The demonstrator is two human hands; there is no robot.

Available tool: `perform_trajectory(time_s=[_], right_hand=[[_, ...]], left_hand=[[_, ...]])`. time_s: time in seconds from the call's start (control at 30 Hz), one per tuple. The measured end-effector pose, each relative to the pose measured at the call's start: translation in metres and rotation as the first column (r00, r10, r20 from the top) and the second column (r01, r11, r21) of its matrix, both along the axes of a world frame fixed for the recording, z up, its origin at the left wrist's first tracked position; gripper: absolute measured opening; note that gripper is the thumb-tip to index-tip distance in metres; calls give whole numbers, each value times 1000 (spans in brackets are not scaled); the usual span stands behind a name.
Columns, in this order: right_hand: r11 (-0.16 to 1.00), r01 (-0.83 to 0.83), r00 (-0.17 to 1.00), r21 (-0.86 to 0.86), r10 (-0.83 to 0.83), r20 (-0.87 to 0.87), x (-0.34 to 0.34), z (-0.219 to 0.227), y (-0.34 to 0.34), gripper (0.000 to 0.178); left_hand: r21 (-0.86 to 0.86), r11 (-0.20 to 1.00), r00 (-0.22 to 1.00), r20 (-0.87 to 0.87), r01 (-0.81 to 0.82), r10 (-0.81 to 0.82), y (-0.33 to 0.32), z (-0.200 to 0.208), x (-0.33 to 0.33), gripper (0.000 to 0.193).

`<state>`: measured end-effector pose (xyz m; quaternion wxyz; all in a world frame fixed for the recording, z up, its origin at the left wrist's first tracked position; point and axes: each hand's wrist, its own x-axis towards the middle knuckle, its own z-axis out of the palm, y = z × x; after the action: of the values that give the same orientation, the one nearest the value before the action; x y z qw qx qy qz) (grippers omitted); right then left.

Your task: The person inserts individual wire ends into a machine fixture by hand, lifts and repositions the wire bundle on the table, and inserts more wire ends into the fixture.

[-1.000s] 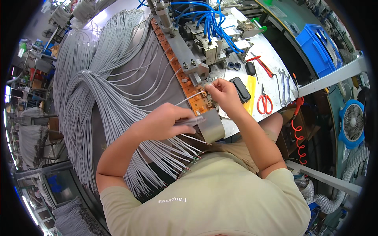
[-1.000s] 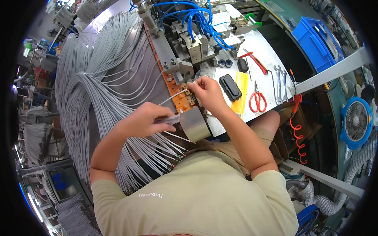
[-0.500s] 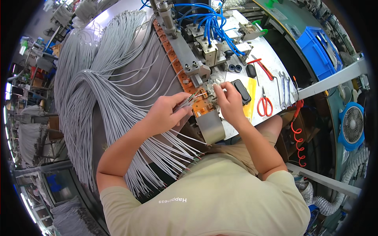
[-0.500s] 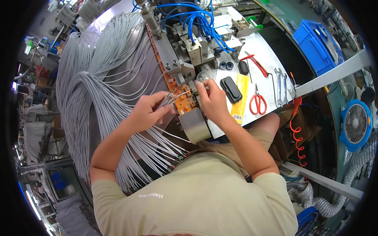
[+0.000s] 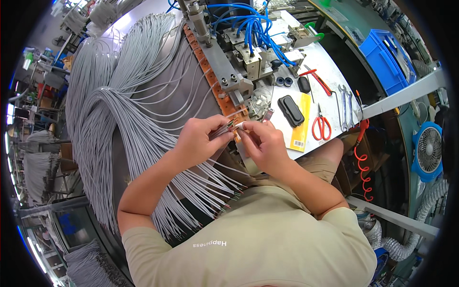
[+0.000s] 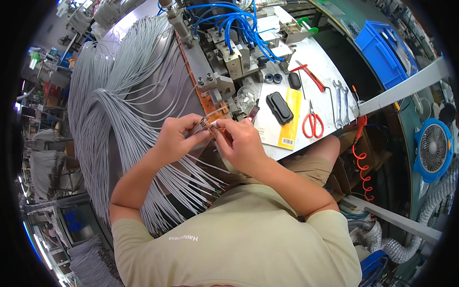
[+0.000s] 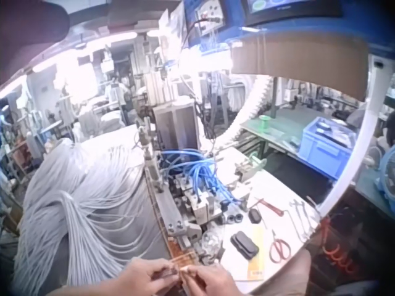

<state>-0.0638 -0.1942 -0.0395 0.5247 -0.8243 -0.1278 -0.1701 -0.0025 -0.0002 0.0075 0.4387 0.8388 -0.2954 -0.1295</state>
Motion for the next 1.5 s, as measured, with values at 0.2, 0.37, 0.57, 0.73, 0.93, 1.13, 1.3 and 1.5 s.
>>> perform_trajectory(time_s=[0.2,0.37,0.57,0.73,0.93,1.13,1.3,1.5], right_hand=[[997,2,995,-72,5,95,2,9,1,11],[997,-9,999,-75,12,36,3,8,2,8],[966,-73,900,246,170,-401,2,18,-2,7],[979,-204,971,-2,202,-129,9,6,-13,10],[977,-107,972,-185,142,189,14,9,-11,11],[963,134,980,-234,-94,174,34,-12,-19,11],[959,153,937,239,-64,-344,43,-37,-22,17],[951,105,908,290,27,-419,56,-38,-27,17]], left_hand=[[8,1000,1000,2,-28,28,1,-2,1,19],[30,999,999,21,-29,28,1,-1,0,18],[12,999,997,48,52,-52,1,0,-2,13],[-83,991,977,-177,109,-122,3,-1,0,12],[-38,989,948,-282,140,-145,2,8,1,18],[102,994,834,552,-43,-20,-5,25,-30,22],[37,938,922,171,346,-347,6,11,-7,22],[4,924,919,101,382,-381,-1,26,-13,20]])
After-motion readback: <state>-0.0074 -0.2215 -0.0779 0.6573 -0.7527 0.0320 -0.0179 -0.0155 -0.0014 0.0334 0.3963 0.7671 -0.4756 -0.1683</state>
